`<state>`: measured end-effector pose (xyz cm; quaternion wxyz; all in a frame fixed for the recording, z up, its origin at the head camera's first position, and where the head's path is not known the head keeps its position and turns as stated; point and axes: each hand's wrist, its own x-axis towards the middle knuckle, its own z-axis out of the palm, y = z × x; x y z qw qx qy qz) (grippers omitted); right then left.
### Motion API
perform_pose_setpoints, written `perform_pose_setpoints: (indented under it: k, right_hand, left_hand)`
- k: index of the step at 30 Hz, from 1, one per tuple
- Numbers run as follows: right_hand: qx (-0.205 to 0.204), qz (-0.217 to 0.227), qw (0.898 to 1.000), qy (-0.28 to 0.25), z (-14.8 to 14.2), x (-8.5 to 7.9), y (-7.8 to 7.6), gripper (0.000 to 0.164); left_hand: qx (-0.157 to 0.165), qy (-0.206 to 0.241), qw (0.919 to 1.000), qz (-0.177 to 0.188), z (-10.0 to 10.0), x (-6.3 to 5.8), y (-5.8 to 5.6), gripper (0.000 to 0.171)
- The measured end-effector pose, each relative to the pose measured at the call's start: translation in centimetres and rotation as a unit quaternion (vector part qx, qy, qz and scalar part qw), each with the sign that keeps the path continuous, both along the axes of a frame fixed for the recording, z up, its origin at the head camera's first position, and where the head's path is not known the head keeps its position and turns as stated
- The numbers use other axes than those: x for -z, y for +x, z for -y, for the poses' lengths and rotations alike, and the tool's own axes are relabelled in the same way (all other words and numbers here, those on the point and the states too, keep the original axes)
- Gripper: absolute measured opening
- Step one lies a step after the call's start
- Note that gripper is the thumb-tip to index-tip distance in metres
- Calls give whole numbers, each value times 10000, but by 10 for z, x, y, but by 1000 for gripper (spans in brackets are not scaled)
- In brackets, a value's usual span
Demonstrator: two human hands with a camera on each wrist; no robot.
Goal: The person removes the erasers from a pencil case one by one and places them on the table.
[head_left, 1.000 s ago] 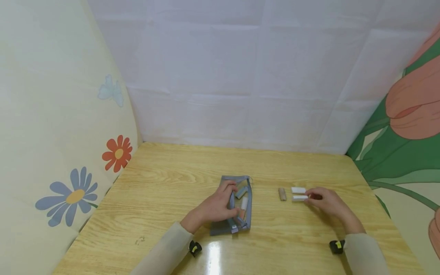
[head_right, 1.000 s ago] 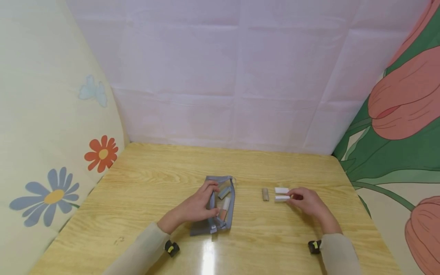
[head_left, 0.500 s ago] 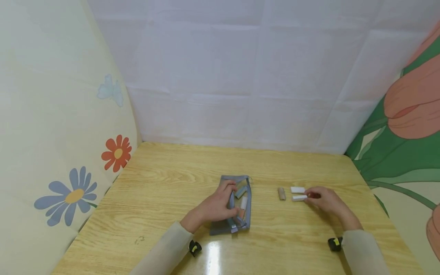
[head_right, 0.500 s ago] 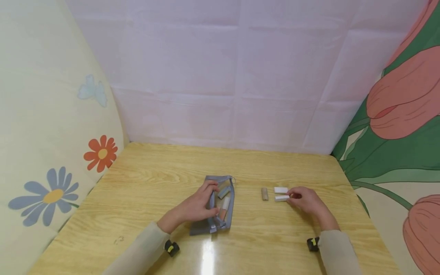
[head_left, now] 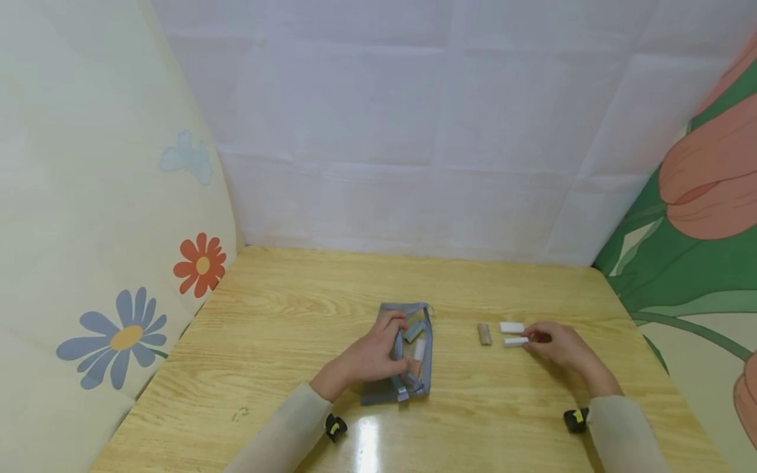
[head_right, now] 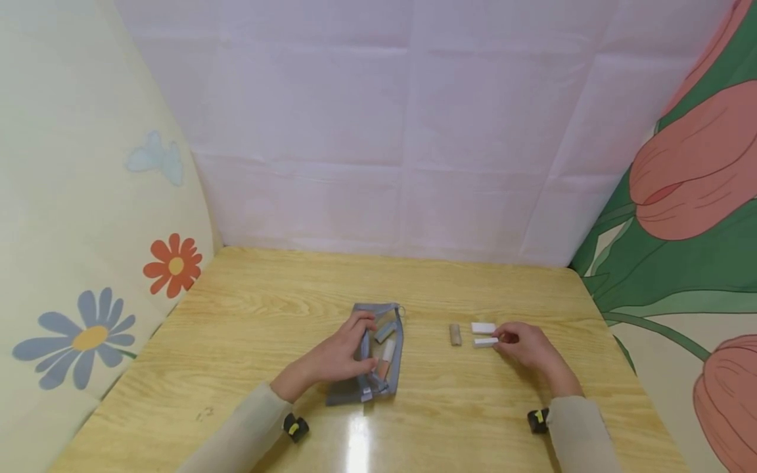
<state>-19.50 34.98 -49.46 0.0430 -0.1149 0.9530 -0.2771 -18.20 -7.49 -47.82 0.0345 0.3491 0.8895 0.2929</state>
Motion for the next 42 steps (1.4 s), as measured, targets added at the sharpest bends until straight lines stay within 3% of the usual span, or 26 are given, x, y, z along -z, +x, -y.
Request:
perform_pose_setpoints:
  k: [8, 17, 22, 34, 42]
  right_hand:
    - [159, 202, 9997, -39, 7, -10, 3, 17]
    - [-321, -406, 9986, -90, 34, -31, 2, 19]
    - [-517, -503, 9972, -208, 52, -38, -1, 25]
    - [-800, -637, 9940, -391, 79, -35, -11, 30]
    - [-1079, -439, 9920, -490, 98, -32, -16, 34]
  left_hand:
    - [13, -41, 10000, 28, 0, 2, -1, 61]
    - [-17, -33, 10000, 21, 0, 1, -2, 62]
    - [-15, -13, 10000, 31, 0, 0, -2, 61]
    - [-19, 8, 10000, -1, 1, 2, -2, 62]
    - [-9, 10, 10000, -18, 1, 5, -4, 61]
